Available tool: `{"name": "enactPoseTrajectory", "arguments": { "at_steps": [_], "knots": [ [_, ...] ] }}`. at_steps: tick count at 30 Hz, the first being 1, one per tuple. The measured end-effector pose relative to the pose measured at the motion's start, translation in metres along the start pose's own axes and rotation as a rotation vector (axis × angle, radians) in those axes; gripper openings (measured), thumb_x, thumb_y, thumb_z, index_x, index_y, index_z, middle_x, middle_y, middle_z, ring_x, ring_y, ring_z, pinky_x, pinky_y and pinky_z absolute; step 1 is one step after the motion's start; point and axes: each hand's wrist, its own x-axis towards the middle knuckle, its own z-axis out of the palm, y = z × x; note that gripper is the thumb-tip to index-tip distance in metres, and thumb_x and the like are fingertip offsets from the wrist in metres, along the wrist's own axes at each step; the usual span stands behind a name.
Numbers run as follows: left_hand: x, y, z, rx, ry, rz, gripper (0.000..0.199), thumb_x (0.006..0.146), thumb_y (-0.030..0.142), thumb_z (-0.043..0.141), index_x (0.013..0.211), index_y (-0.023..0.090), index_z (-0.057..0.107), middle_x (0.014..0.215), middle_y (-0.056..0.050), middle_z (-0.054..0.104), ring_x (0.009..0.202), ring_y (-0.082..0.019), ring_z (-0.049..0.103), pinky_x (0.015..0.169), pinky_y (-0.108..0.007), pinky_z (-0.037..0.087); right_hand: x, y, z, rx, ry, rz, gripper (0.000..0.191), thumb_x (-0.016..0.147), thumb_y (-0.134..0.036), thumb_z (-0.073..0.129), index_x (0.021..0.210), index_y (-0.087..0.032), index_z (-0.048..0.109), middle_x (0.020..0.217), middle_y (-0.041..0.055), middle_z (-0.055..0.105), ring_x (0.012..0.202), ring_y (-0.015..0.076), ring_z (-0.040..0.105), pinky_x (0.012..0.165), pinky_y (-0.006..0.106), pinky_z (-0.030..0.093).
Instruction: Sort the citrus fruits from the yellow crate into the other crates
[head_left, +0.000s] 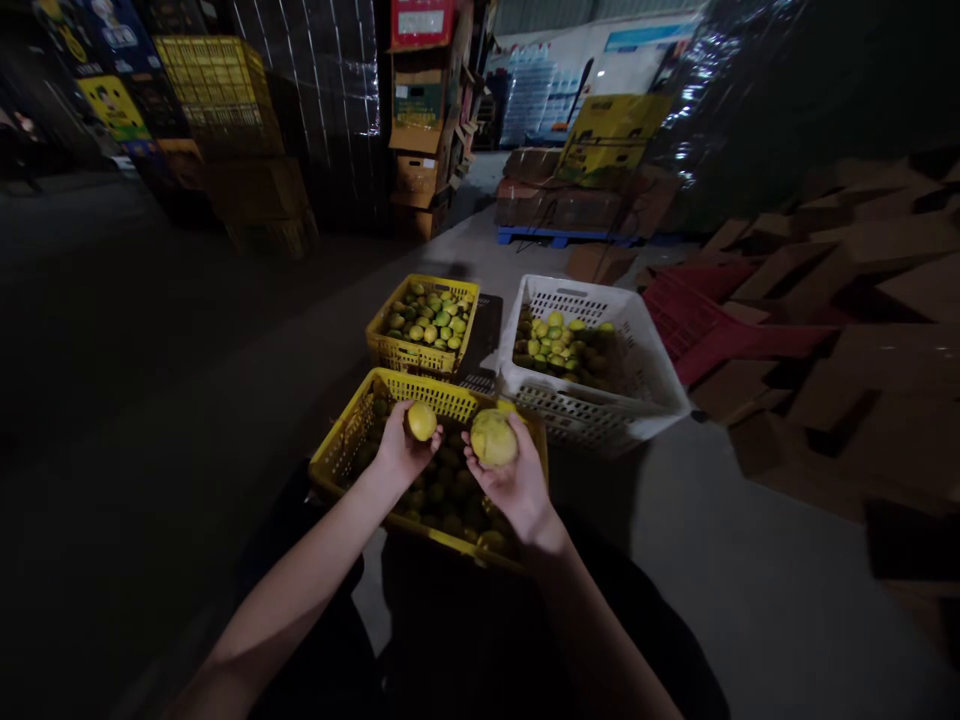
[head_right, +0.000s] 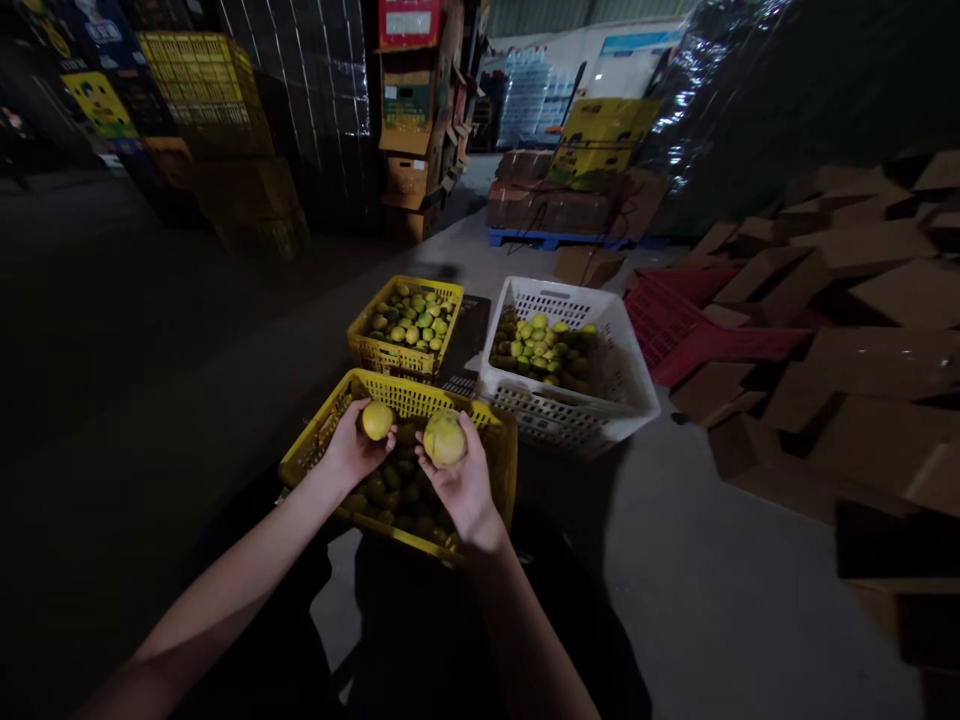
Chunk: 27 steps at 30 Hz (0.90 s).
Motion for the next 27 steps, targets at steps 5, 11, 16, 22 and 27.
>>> {"name": "enactPoseTrajectory", "arguments": {
  "at_steps": [5,11,16,22,27],
  "knots": [
    [0.000,0.007,-0.002,-0.110,-0.058,-0.011,0.022,0.085,0.037,0.052,0.079,0.016,0.055,0.057,-0.002,0.054,0.048,-0.012,0.052,0.044,-0.020,0.047,-0.005,-0.004,0.002,0.027,0.038,-0.075,0.013,0.084,-0.033,0.056,0.087,-0.023,0.064,0.074,-0.0002,0.073,0.065,0.0175,0.068,0.056,0.029,0.057],
    [0.002,0.003,-0.002,-0.033,-0.172,-0.052,0.023,0.091,0.021,0.038,0.091,0.012,0.060,0.070,-0.006,0.066,0.054,-0.013,0.061,0.049,-0.021,0.053,0.001,-0.002,-0.001,0.011,0.102,-0.028,0.019,0.087,-0.029,0.046,0.080,-0.022,0.063,0.066,0.0019,0.072,0.059,0.0188,0.067,0.054,0.031,0.054],
    [0.000,-0.002,0.002,0.033,-0.029,-0.011,0.017,0.088,0.030,0.054,0.083,0.014,0.058,0.061,-0.002,0.062,0.052,-0.013,0.062,0.050,-0.021,0.054,0.004,0.002,-0.002,-0.012,0.026,-0.053,0.015,0.086,-0.023,0.051,0.080,-0.022,0.065,0.070,0.0006,0.072,0.058,0.0173,0.066,0.060,0.033,0.056],
    [0.000,-0.002,-0.002,0.161,-0.072,-0.155,0.029,0.092,0.029,0.040,0.084,0.010,0.060,0.061,-0.010,0.065,0.047,-0.015,0.061,0.044,-0.023,0.052,0.001,0.004,-0.002,0.009,0.020,0.021,0.016,0.085,-0.034,0.058,0.082,-0.021,0.066,0.070,0.0009,0.073,0.058,0.0150,0.066,0.055,0.026,0.055],
    [0.001,-0.005,-0.005,0.216,-0.154,-0.269,0.032,0.091,0.033,0.041,0.088,0.008,0.061,0.063,-0.011,0.066,0.045,-0.015,0.059,0.039,-0.022,0.049,0.004,0.005,-0.004,0.053,0.026,0.060,0.035,0.093,-0.040,0.041,0.074,-0.021,0.063,0.055,-0.0010,0.066,0.042,0.0112,0.056,0.041,0.021,0.046]
  ]
}}
